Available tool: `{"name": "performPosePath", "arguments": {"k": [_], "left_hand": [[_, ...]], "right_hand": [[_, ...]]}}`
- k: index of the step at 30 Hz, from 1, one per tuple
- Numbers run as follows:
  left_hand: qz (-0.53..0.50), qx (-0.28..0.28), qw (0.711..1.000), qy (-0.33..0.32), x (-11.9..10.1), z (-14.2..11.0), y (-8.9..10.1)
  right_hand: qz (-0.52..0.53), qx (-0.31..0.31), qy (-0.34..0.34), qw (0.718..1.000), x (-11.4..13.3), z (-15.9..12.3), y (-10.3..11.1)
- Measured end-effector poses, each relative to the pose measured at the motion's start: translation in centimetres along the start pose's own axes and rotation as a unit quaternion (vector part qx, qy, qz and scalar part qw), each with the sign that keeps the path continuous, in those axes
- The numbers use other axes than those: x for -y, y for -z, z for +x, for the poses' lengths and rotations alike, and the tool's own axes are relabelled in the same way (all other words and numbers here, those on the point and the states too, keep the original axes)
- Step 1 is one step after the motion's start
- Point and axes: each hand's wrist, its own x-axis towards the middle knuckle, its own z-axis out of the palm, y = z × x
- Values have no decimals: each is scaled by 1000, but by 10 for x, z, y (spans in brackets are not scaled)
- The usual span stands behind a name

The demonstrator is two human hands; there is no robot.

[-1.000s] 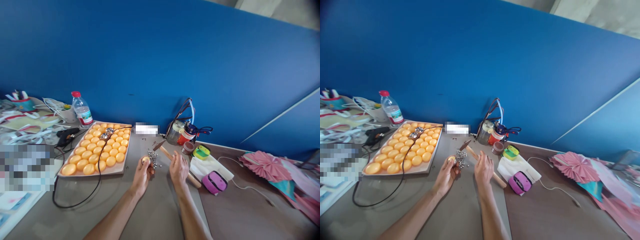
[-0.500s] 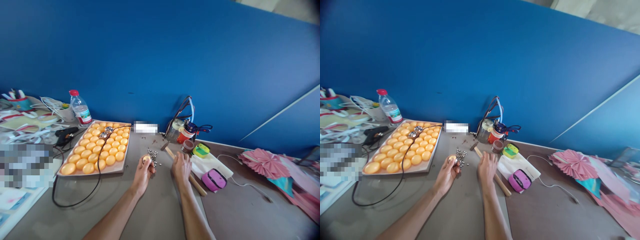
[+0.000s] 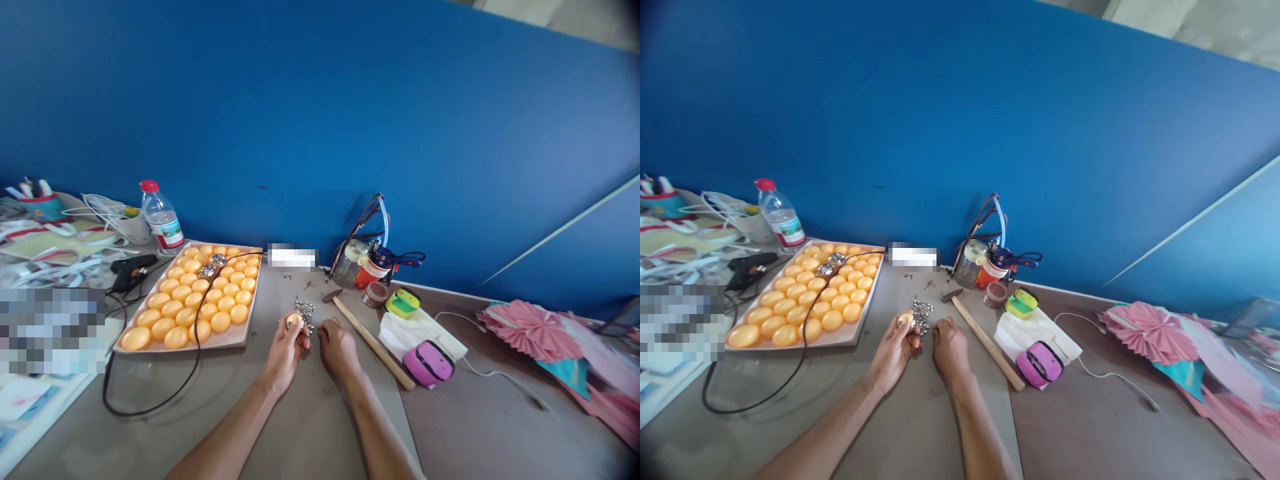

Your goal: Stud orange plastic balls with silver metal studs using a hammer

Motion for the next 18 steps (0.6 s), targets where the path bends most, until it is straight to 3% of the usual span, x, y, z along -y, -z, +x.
{"name": "performPosePath", "arguments": {"k": [4,7,9,12,18], "left_hand": [[11,-3,1000,9,1,0,0],[23,-3,1000,18,1,-1,1],[26,-1,999,20,0,-1,0],[13,5,999,30,0,-2,-1],[-14,20,999,39,0,0,-1]], "right_hand": [[58,-44,-11,997,-1,2,0],[200,-85,-48,975,-2,4,2],[326,-64,-104,937,-1,6,2],[494,-46,-170,851,2,9,1],[665,-40,-192,721,10,10,6]]}}
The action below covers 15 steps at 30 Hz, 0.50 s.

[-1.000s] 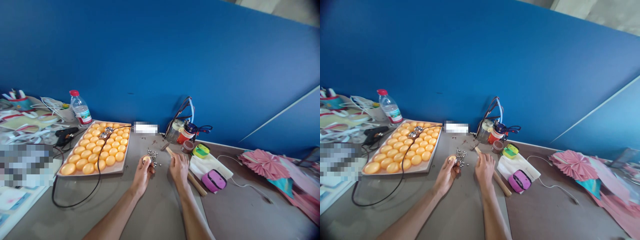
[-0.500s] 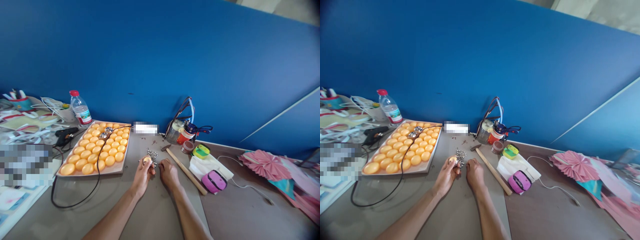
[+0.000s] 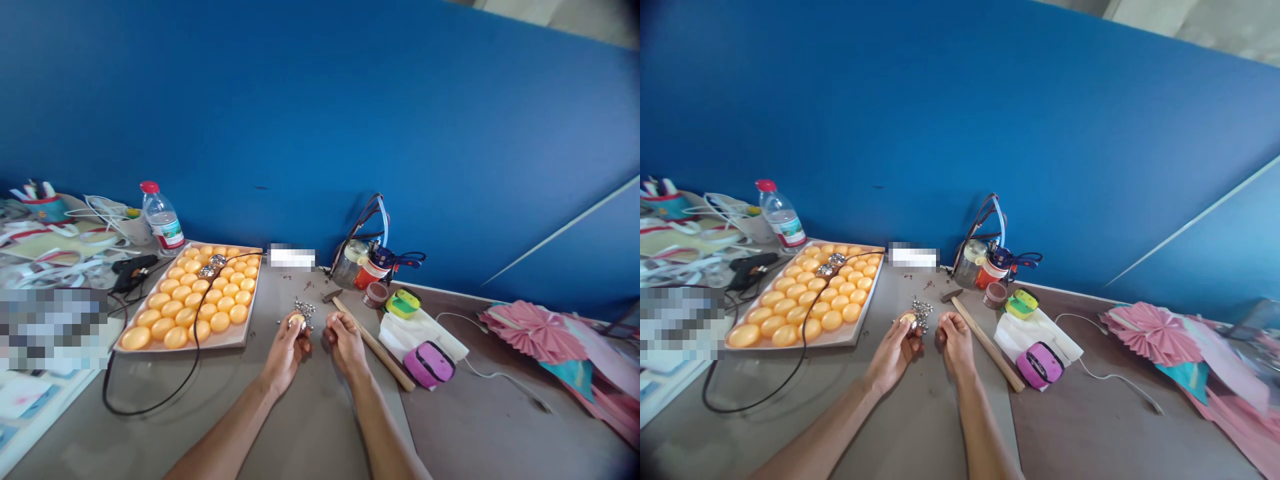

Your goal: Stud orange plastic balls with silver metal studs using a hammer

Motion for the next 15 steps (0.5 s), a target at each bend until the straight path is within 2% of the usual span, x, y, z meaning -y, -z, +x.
{"name": "performPosePath", "arguments": {"k": [3,8,15], "left_hand": [[-2,10,1000,-6,-1,-1,-1],[-20,44,999,18,-3,-2,-3],[-16,4,1000,16,2,2,1]], "right_hand": [[51,21,-17,998,4,-3,-2],[52,63,-54,995,5,-7,-4],[2,99,-36,994,3,-14,-13]]}}
